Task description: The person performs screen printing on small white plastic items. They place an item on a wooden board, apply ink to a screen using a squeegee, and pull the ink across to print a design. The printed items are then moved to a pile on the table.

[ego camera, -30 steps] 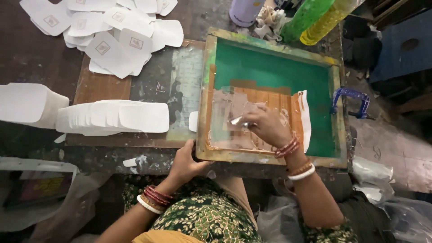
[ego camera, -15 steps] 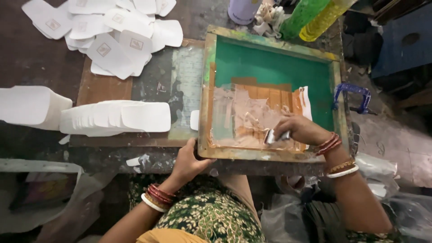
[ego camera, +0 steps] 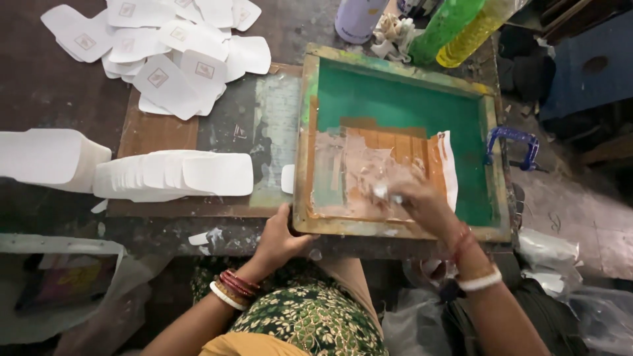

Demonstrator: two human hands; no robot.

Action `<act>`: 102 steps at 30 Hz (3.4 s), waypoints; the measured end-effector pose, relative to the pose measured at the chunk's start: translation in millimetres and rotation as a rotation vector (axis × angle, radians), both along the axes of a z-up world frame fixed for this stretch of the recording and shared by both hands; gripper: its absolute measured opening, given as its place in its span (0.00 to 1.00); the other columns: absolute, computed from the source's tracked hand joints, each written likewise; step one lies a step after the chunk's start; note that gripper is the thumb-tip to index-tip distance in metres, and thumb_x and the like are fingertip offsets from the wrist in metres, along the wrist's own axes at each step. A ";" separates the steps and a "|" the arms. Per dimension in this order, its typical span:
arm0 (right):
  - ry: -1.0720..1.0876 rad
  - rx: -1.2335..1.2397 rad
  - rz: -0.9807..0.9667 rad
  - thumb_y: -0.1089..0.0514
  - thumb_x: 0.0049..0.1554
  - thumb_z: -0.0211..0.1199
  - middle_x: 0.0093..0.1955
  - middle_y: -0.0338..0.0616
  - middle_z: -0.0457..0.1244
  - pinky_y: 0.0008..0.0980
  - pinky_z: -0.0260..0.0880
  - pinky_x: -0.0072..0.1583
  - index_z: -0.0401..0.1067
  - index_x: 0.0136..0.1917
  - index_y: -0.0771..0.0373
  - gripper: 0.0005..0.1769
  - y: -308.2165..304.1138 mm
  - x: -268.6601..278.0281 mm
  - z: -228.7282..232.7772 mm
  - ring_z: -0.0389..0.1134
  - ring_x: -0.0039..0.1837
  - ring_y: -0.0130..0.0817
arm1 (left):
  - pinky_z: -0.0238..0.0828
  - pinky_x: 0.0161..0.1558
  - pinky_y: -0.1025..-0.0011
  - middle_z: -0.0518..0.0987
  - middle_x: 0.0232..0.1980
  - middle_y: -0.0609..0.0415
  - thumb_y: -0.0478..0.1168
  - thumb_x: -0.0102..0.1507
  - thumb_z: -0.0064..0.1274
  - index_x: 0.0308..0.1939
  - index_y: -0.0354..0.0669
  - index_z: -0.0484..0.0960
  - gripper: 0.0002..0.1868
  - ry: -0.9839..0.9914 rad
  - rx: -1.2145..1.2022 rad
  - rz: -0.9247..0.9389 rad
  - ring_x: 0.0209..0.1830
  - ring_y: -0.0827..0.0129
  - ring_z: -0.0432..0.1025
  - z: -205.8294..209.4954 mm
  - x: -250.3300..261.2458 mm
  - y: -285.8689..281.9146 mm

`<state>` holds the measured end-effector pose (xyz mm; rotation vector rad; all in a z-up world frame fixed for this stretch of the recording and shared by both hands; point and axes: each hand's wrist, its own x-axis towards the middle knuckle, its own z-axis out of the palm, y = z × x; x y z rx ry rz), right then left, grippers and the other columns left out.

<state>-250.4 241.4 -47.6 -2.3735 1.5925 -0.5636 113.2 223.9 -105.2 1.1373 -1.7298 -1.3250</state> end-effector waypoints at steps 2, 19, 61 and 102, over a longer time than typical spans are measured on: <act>-0.037 -0.078 -0.015 0.69 0.50 0.65 0.59 0.44 0.70 0.49 0.64 0.74 0.77 0.56 0.56 0.21 -25.2 12.7 9.4 0.70 0.64 0.46 | 0.76 0.50 0.62 0.85 0.47 0.40 0.48 0.49 0.72 0.54 0.34 0.74 0.36 0.050 -0.012 -0.008 0.50 0.52 0.81 4.3 0.1 1.1; 0.094 0.286 -0.723 0.49 0.55 0.68 0.45 0.61 0.70 0.49 0.72 0.49 0.76 0.51 0.62 0.16 45.4 8.1 7.4 0.72 0.49 0.60 | 0.78 0.46 0.63 0.86 0.44 0.40 0.45 0.49 0.73 0.50 0.33 0.76 0.32 0.016 0.018 -0.002 0.47 0.54 0.82 2.4 1.5 0.2; 0.191 0.375 0.248 0.70 0.39 0.67 0.50 0.31 0.73 0.47 0.56 0.73 0.82 0.42 0.51 0.19 -15.5 -33.9 19.1 0.71 0.58 0.29 | 0.78 0.48 0.62 0.85 0.44 0.40 0.46 0.49 0.72 0.51 0.34 0.75 0.33 -0.040 0.031 0.025 0.47 0.50 0.82 -4.9 -0.2 1.8; 0.318 -0.082 -0.699 0.50 0.53 0.67 0.41 0.57 0.68 0.49 0.71 0.44 0.73 0.48 0.63 0.16 23.0 60.0 -22.6 0.71 0.42 0.55 | 0.79 0.47 0.64 0.86 0.45 0.41 0.46 0.50 0.72 0.52 0.34 0.75 0.33 0.053 0.048 -0.011 0.48 0.56 0.83 3.0 1.7 0.6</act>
